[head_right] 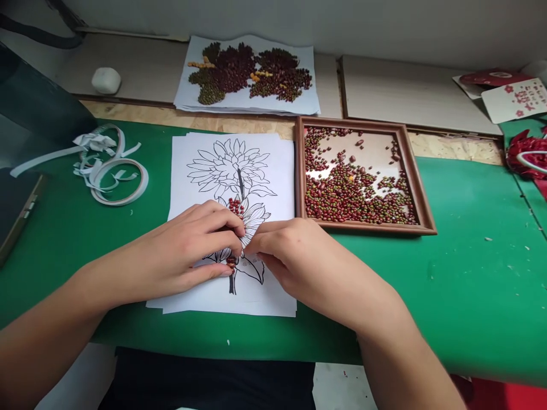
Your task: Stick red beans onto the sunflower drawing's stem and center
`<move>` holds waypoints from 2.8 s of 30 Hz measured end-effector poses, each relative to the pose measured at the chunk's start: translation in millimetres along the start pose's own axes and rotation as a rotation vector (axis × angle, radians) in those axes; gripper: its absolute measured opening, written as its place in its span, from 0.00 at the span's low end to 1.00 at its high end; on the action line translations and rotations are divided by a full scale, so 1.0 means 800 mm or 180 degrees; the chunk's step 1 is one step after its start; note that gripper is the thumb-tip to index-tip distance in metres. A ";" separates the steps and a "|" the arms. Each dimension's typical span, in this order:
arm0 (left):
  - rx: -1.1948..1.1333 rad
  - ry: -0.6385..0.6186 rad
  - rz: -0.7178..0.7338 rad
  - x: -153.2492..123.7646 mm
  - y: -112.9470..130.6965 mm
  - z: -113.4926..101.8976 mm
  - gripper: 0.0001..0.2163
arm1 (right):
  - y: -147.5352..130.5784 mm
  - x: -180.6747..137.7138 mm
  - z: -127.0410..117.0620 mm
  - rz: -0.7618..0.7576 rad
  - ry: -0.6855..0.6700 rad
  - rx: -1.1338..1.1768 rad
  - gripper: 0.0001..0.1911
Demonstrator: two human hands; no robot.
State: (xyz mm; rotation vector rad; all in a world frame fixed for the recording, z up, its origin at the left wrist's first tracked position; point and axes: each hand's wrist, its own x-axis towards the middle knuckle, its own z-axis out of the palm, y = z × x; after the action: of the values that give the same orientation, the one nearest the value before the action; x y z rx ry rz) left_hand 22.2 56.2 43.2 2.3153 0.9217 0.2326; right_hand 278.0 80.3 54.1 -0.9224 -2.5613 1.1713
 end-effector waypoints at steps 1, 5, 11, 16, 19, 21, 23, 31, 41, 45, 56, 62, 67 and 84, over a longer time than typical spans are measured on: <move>-0.0013 0.0006 0.0023 -0.001 0.000 -0.001 0.04 | 0.000 -0.001 -0.002 -0.0007 -0.0006 0.0019 0.17; -0.0027 0.0018 0.0144 -0.003 -0.001 -0.004 0.04 | -0.001 -0.003 -0.005 -0.0056 0.0048 0.0098 0.15; 0.0068 0.0032 0.0225 -0.002 -0.002 -0.002 0.06 | -0.007 -0.003 -0.002 -0.0170 0.0001 0.0311 0.15; 0.0014 0.0018 0.0202 0.001 -0.001 -0.002 0.07 | -0.015 0.000 0.006 -0.0315 -0.0196 0.0604 0.13; 0.0035 0.0046 0.0209 0.002 0.000 0.000 0.08 | -0.016 0.002 0.008 -0.0278 -0.0197 0.0580 0.11; 0.0048 0.0052 0.0230 0.002 0.000 0.002 0.08 | -0.015 0.002 0.007 -0.0184 -0.0185 0.0524 0.11; 0.0036 0.0058 0.0232 0.003 0.000 0.004 0.08 | -0.013 0.001 0.006 -0.0111 -0.0183 0.0437 0.09; -0.0080 0.0090 0.0152 0.005 -0.001 0.005 0.05 | -0.014 0.003 0.008 0.0100 -0.0488 0.0266 0.11; -0.0218 0.0157 0.0213 0.000 -0.002 -0.002 0.05 | -0.014 0.012 0.008 0.0157 -0.0507 0.0593 0.12; -0.0129 0.0354 0.0057 -0.006 -0.006 -0.012 0.09 | -0.011 0.015 0.010 0.0317 -0.0409 0.0599 0.12; -0.0043 0.0250 -0.0045 -0.009 -0.009 -0.009 0.18 | -0.018 0.018 0.024 0.0025 -0.0396 0.0079 0.10; -0.0097 0.0251 -0.0028 -0.009 -0.011 -0.006 0.20 | -0.018 0.017 0.026 0.0042 -0.0428 -0.0140 0.10; -0.0047 0.0212 -0.0017 -0.008 -0.013 -0.004 0.21 | -0.019 0.017 0.026 0.0088 -0.0479 -0.0257 0.09; 0.0291 -0.0008 -0.0139 -0.007 -0.011 -0.005 0.23 | -0.022 0.014 0.021 0.0315 -0.0550 -0.0659 0.09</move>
State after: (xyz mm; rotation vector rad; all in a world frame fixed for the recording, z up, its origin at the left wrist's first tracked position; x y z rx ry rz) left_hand 11.4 59.3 41.4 2.3752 0.9994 0.1724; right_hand 254.1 67.9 54.5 -1.0447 -2.8485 1.0684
